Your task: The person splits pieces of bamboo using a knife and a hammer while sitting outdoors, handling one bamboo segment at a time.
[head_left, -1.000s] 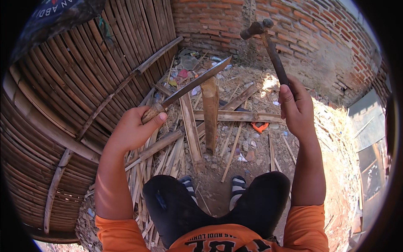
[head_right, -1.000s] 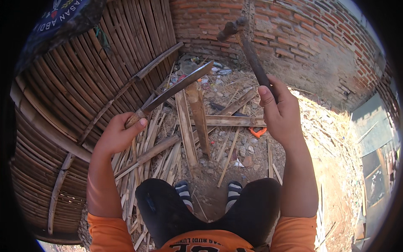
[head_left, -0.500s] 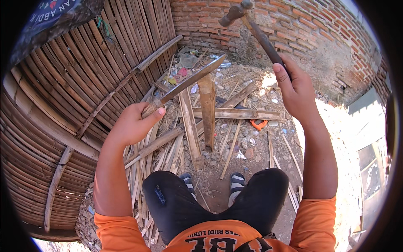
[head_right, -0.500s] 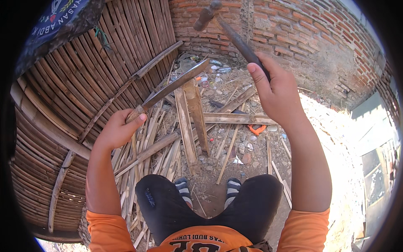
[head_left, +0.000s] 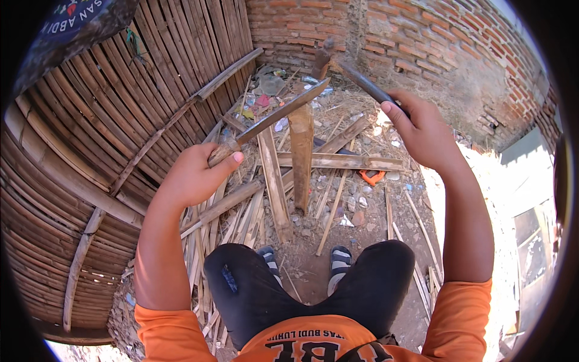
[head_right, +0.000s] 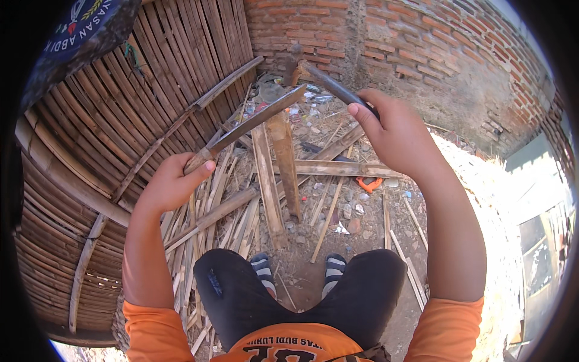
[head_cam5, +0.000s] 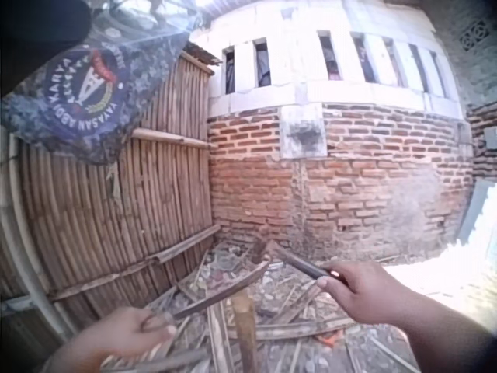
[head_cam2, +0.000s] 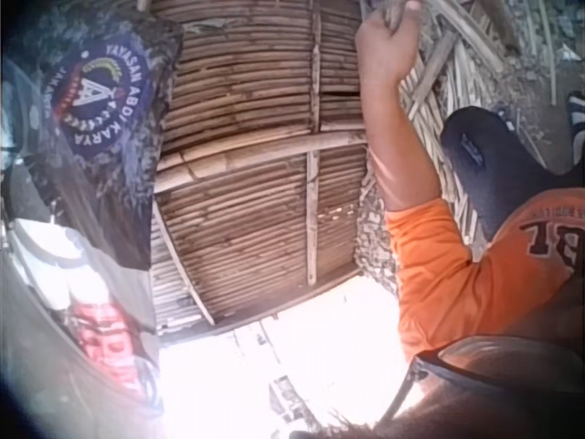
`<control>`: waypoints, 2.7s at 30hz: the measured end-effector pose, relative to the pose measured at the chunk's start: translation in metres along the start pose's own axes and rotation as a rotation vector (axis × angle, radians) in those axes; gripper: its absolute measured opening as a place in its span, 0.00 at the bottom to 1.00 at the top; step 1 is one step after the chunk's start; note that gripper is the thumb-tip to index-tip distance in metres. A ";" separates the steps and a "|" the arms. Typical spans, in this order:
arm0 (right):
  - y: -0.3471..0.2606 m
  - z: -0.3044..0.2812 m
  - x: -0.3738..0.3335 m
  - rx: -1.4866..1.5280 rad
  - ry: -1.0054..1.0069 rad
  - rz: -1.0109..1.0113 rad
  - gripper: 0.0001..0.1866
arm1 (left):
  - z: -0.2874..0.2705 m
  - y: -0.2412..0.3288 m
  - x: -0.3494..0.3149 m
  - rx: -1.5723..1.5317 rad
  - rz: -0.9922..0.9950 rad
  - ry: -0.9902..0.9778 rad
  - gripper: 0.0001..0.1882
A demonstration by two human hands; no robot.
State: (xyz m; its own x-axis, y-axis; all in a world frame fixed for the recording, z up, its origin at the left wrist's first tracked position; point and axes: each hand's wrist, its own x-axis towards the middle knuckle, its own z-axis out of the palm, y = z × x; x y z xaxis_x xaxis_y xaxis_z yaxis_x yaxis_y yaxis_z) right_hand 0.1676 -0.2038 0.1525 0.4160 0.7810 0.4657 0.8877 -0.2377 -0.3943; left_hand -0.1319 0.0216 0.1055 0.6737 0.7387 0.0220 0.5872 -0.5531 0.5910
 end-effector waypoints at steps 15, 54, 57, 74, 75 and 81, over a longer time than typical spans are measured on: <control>0.007 0.010 -0.002 0.125 0.289 -0.096 0.19 | 0.001 0.004 -0.004 -0.021 -0.015 -0.018 0.30; 0.017 0.009 0.005 0.011 0.130 -0.018 0.21 | 0.012 0.012 -0.019 0.373 0.106 0.274 0.14; 0.013 0.009 0.007 0.107 0.274 -0.044 0.21 | 0.012 0.014 -0.019 0.371 0.106 0.272 0.14; 0.005 0.009 0.003 -0.018 0.075 -0.086 0.20 | 0.017 0.011 -0.021 0.384 0.089 0.249 0.15; 0.005 0.005 0.007 0.016 0.141 -0.099 0.20 | 0.018 0.011 -0.022 0.380 0.094 0.251 0.15; 0.019 0.030 -0.003 -0.183 -0.022 -0.097 0.17 | 0.019 0.009 -0.022 0.374 0.102 0.264 0.14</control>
State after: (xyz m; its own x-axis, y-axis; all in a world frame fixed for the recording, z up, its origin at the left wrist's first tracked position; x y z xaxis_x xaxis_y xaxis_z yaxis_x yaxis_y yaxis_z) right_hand 0.1771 -0.1932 0.1198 0.3244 0.8173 0.4762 0.9452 -0.2603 -0.1971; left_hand -0.1326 -0.0066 0.0957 0.6279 0.7191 0.2977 0.6779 -0.6932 0.2447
